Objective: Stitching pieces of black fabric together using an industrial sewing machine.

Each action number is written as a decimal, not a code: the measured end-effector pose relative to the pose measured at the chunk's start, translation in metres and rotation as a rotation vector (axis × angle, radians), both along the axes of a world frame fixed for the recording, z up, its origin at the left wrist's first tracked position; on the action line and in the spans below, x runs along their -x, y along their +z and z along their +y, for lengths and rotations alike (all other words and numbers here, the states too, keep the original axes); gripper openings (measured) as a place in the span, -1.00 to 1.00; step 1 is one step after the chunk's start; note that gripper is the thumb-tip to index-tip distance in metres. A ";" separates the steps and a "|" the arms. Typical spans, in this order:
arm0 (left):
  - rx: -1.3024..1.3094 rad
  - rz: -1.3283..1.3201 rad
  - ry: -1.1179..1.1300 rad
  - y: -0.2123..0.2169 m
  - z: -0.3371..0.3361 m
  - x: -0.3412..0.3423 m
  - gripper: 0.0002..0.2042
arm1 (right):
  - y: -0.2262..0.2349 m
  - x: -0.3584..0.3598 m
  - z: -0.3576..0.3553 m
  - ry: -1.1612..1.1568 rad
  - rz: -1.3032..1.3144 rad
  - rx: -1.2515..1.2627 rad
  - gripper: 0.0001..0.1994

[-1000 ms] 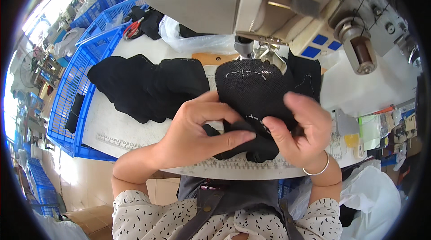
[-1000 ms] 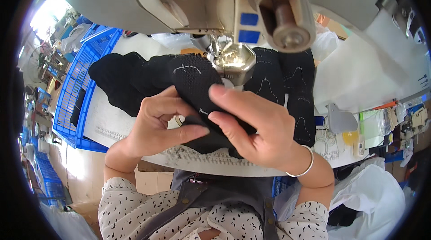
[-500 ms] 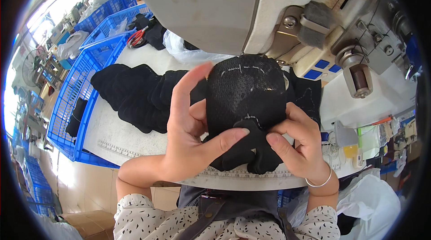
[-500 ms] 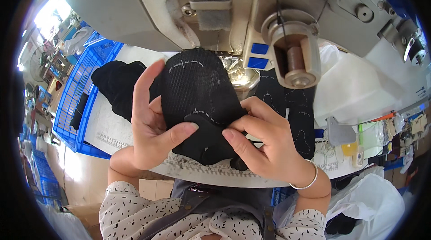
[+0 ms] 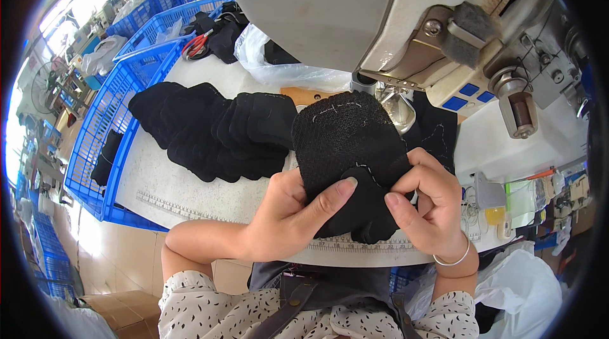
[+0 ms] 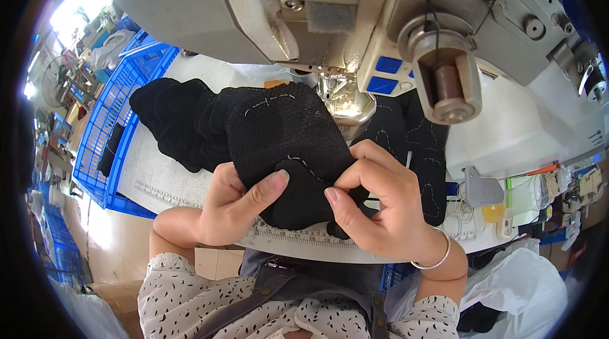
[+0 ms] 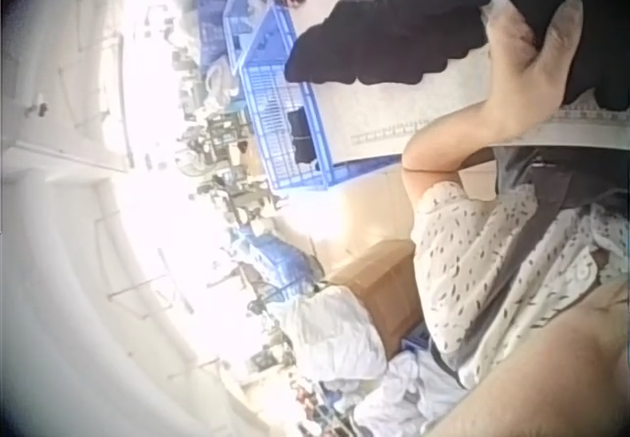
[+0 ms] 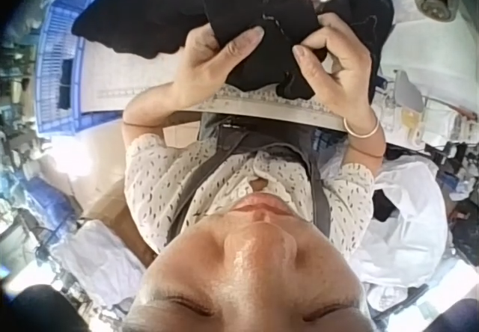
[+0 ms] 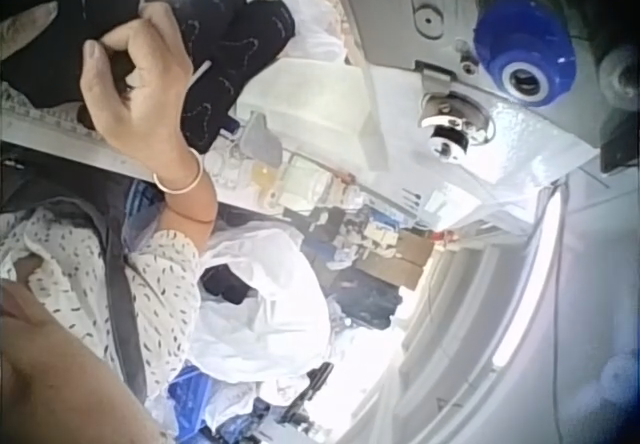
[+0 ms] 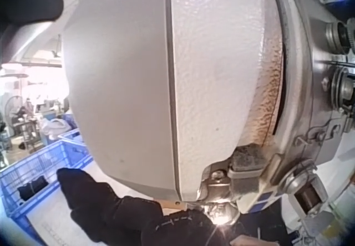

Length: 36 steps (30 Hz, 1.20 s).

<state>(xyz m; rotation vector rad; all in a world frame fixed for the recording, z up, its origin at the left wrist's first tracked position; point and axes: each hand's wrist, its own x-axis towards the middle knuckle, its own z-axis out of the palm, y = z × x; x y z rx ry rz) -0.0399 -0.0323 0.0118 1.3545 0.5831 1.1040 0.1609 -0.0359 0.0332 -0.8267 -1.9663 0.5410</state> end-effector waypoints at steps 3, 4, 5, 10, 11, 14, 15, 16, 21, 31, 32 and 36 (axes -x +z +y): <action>-0.031 0.016 0.007 -0.001 0.000 0.001 -0.82 | 0.002 0.002 -0.002 -0.002 0.011 0.017 -0.89; -0.046 0.009 0.025 0.000 -0.001 0.000 -0.83 | 0.002 0.003 -0.002 -0.004 0.011 0.017 -0.89; -0.062 0.002 0.043 0.001 -0.001 0.000 -0.83 | 0.002 0.004 -0.003 -0.002 0.026 0.021 -0.89; -0.101 0.026 0.072 0.000 -0.002 -0.002 -0.85 | 0.001 0.000 -0.001 0.030 0.004 -0.042 -0.89; -0.104 0.029 0.082 0.000 -0.003 -0.002 -0.85 | 0.001 0.000 -0.001 0.034 -0.008 -0.050 -0.88; -0.091 0.002 0.087 0.000 -0.003 -0.003 -0.86 | 0.002 0.001 -0.002 0.036 -0.011 -0.042 -0.89; -0.090 0.002 0.087 0.000 -0.003 -0.002 -0.86 | 0.003 0.001 -0.002 0.033 -0.002 -0.026 -0.89; -0.090 0.016 0.094 0.000 -0.003 -0.002 -0.86 | 0.002 0.002 -0.002 0.033 -0.002 -0.025 -0.89; -0.097 0.006 0.117 0.000 -0.003 -0.002 -0.87 | 0.000 0.002 -0.001 0.045 0.003 -0.068 -0.89; -0.126 0.026 0.145 -0.002 -0.004 -0.003 -0.87 | 0.000 0.004 -0.004 0.031 0.014 -0.064 -0.89; -0.132 0.032 0.150 -0.003 -0.004 -0.003 -0.86 | 0.000 0.004 -0.004 0.034 0.027 -0.055 -0.89; -0.131 0.050 0.161 -0.003 -0.004 -0.003 -0.86 | -0.002 0.005 -0.004 0.032 0.040 -0.042 -0.90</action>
